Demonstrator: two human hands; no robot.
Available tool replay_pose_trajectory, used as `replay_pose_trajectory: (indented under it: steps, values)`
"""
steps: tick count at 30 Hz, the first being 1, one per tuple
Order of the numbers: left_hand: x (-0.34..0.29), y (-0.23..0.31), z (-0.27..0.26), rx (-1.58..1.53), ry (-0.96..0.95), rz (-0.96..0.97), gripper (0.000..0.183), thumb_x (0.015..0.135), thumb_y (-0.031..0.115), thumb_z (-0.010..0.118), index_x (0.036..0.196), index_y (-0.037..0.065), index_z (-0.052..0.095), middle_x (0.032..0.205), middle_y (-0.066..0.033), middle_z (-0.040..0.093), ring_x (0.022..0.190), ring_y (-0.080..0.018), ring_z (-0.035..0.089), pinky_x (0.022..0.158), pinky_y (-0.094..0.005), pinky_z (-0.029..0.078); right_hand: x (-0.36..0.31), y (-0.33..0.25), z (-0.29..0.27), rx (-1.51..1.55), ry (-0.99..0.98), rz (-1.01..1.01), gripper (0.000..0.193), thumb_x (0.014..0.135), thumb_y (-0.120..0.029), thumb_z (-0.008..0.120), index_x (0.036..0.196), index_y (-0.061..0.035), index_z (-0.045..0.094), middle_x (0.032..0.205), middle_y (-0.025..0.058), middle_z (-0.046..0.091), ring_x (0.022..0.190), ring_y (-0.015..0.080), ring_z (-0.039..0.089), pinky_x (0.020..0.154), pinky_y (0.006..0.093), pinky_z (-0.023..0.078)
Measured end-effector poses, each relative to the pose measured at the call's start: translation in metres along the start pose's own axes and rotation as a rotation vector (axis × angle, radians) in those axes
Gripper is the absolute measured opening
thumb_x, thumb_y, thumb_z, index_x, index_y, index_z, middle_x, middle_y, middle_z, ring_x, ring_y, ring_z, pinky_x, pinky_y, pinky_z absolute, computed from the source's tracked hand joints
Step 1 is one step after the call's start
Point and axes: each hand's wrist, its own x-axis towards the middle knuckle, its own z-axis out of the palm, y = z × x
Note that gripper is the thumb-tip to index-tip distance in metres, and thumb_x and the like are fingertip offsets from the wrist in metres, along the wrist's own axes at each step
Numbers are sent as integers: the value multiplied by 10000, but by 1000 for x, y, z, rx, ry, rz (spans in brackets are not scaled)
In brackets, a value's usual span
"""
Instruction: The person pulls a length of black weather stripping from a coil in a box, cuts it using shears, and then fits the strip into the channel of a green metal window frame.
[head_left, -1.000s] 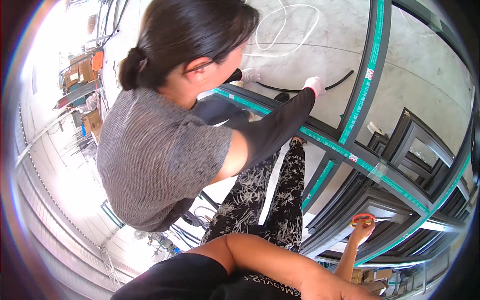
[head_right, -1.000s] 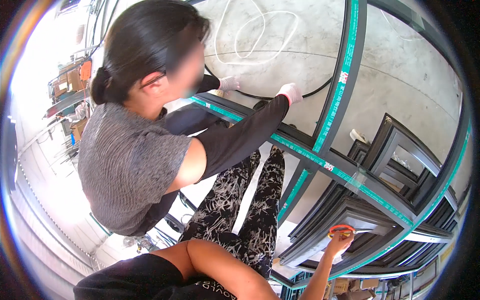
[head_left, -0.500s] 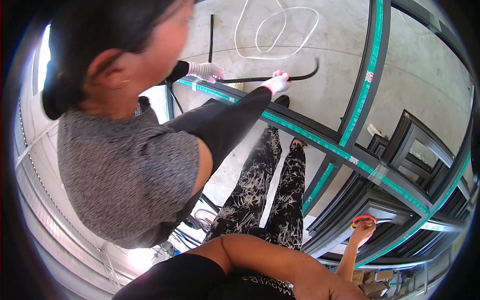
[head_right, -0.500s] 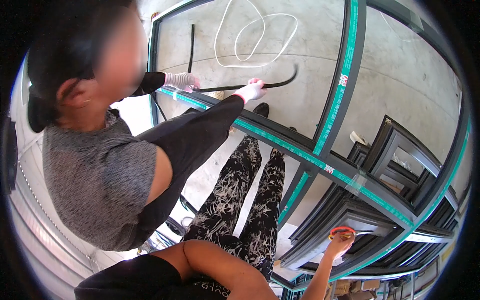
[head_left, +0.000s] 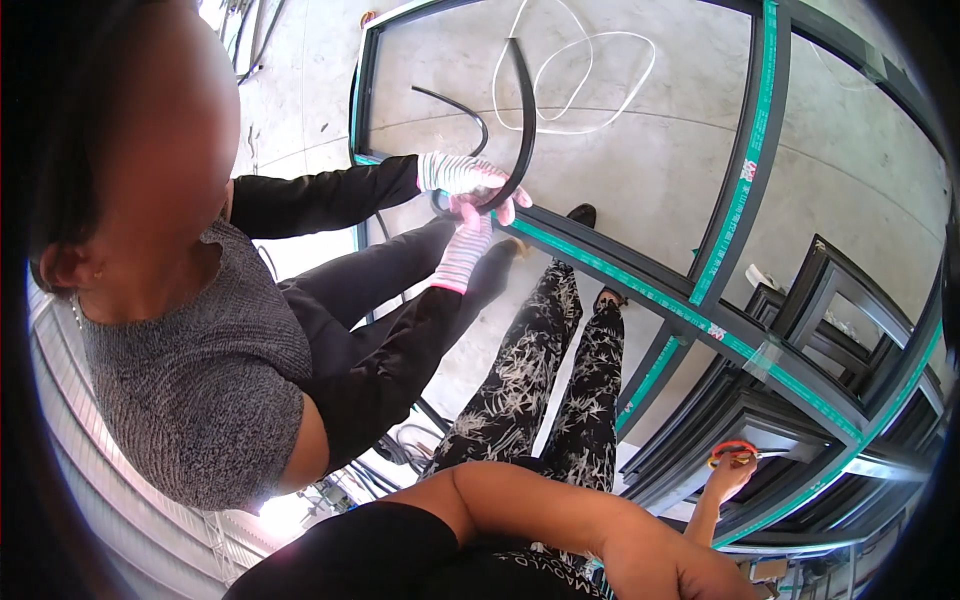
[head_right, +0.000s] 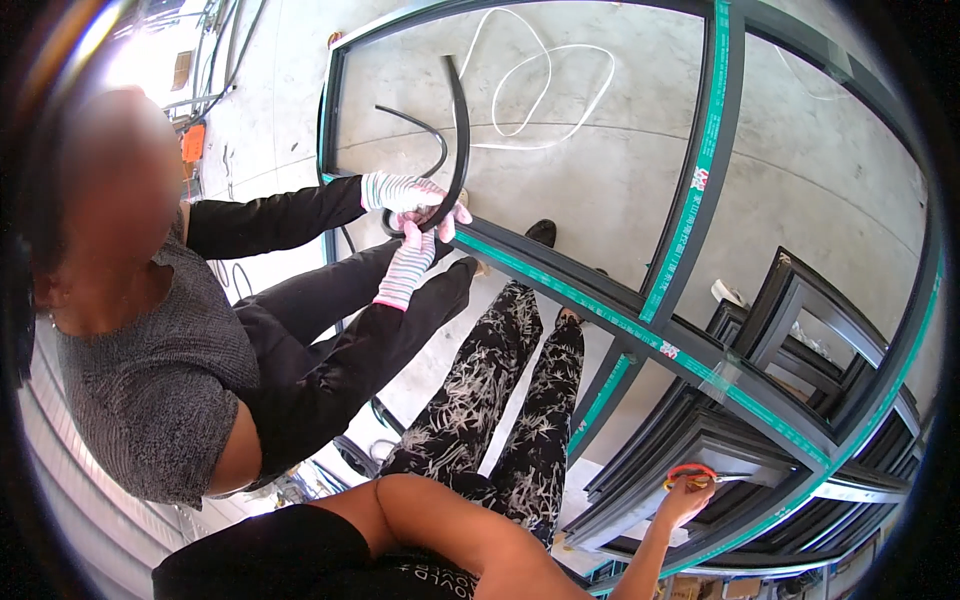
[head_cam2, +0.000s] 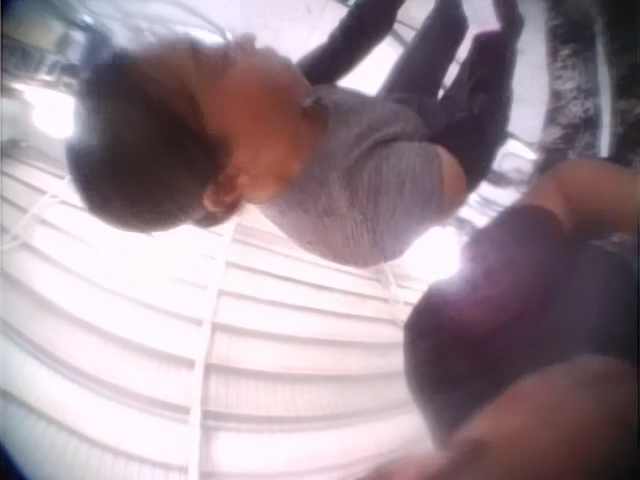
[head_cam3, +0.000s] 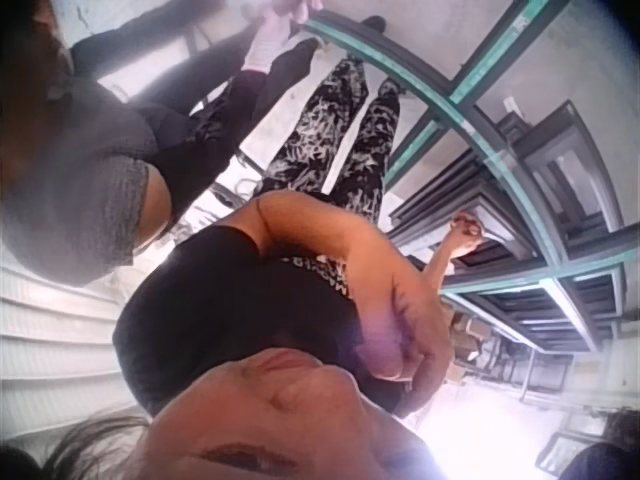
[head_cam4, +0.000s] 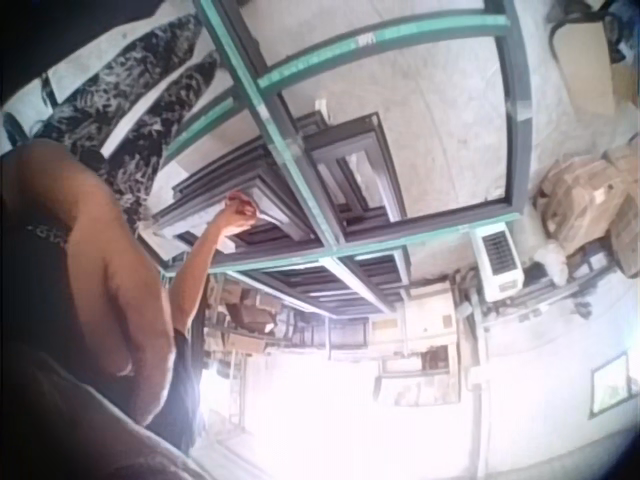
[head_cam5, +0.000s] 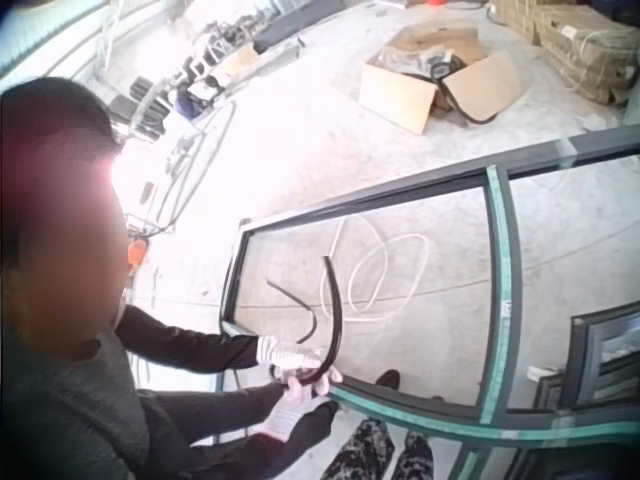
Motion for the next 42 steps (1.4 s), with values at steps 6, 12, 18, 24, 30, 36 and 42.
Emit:
replay_pose_trajectory:
  steps: [6,12,18,24,30,36,42]
  values:
    - [-2,7,-2,23,101,-48,261,961,108,517,1158,-55,574,1046,-90,627,789,-102,568,614,-221,440,2,5,0,-34,14,-26,536,764,-79,633,1261,28,463,1062,244,558,879,344,604,767,391,515]
    - [-9,14,-14,-3,105,-125,258,963,109,516,1152,-56,575,1014,-76,631,818,-98,575,644,-208,445,4,5,1,-51,-22,15,514,770,-78,619,1250,30,471,1048,247,564,886,364,599,764,416,504]
    - [-12,12,-21,-9,133,-106,245,961,78,511,1157,-59,566,1038,-76,622,851,-83,571,685,-198,445,6,17,6,-77,22,-30,484,759,-73,601,1215,35,482,1037,273,573,914,426,577,789,468,483]
    - [-18,21,-28,102,103,-51,242,965,66,498,1163,-61,559,1036,-70,622,824,-73,556,671,-205,438,6,14,8,-62,26,-47,463,754,-76,601,1190,40,493,1023,271,581,912,424,581,796,473,482]
    - [-25,28,-28,116,179,-106,240,966,65,497,1164,-53,561,1046,-62,624,816,-64,550,658,-201,430,8,17,8,-55,27,-53,446,760,-86,607,1172,44,496,998,251,593,854,390,610,735,445,506]
    - [-27,28,-33,201,170,-22,248,965,71,499,1173,-47,565,1043,-63,626,811,-66,548,674,-207,432,8,10,5,2,-34,0,473,764,-107,616,1188,57,486,993,230,598,813,337,629,698,412,522]
    - [-29,38,-36,213,164,-34,252,968,82,497,1175,-46,564,1004,-55,622,772,-63,526,670,-211,423,7,6,5,-15,-27,38,499,757,-112,629,1203,57,483,1013,225,598,841,330,627,731,414,519]
